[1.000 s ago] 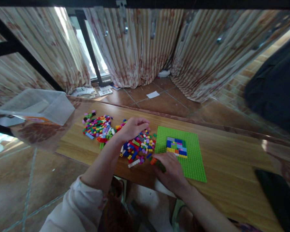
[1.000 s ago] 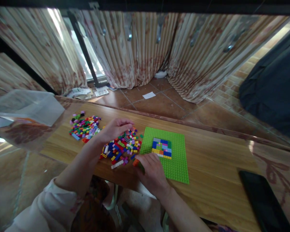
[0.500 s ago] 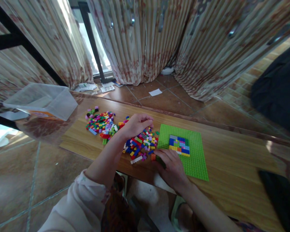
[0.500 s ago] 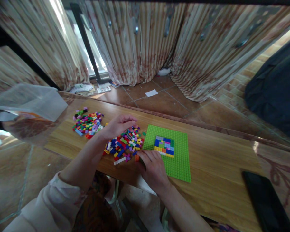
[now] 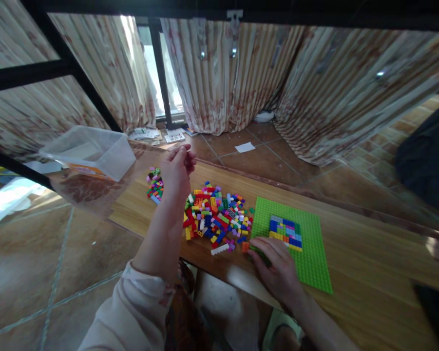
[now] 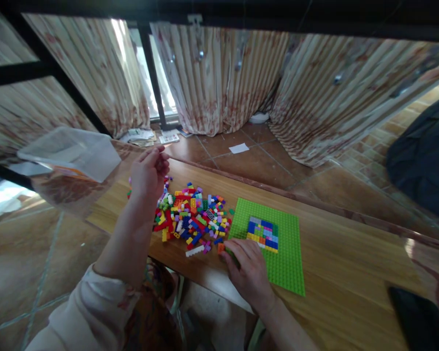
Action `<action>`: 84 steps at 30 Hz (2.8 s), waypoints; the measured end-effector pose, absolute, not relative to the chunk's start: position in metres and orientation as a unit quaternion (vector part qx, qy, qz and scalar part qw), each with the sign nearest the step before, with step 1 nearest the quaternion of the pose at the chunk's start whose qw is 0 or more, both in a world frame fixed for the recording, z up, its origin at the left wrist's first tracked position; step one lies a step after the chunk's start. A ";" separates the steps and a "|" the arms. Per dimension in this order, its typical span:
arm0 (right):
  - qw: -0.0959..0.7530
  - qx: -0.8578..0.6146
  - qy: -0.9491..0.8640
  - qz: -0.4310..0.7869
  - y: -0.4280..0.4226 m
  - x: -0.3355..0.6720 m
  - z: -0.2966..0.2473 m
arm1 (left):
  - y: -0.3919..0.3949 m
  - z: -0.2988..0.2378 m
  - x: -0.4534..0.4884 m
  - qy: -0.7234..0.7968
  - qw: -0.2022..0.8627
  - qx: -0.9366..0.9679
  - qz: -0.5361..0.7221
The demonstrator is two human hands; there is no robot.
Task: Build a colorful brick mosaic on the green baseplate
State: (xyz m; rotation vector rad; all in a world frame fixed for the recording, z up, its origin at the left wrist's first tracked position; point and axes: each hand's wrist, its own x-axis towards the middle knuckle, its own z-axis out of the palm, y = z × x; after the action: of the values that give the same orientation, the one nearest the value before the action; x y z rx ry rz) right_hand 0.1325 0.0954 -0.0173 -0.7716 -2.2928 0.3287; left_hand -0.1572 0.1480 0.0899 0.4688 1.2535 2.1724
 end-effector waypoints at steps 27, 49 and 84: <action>0.325 -0.404 -0.842 0.145 0.088 0.123 -0.023 | 0.100 0.110 -0.224 0.377 0.251 0.063 0.889; 0.157 -0.246 -0.952 0.095 0.084 -0.078 0.014 | 0.093 0.112 -0.229 0.341 0.269 0.025 0.900; 0.129 -0.257 -0.953 0.095 0.167 -0.015 0.024 | 0.102 0.109 -0.222 0.353 0.295 0.043 0.887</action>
State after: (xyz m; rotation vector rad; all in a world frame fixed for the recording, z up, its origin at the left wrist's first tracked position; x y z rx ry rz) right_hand -0.0149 0.1673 0.0245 -0.7462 -2.7714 0.2763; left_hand -0.2224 0.1023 0.1086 0.1141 0.9403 2.3586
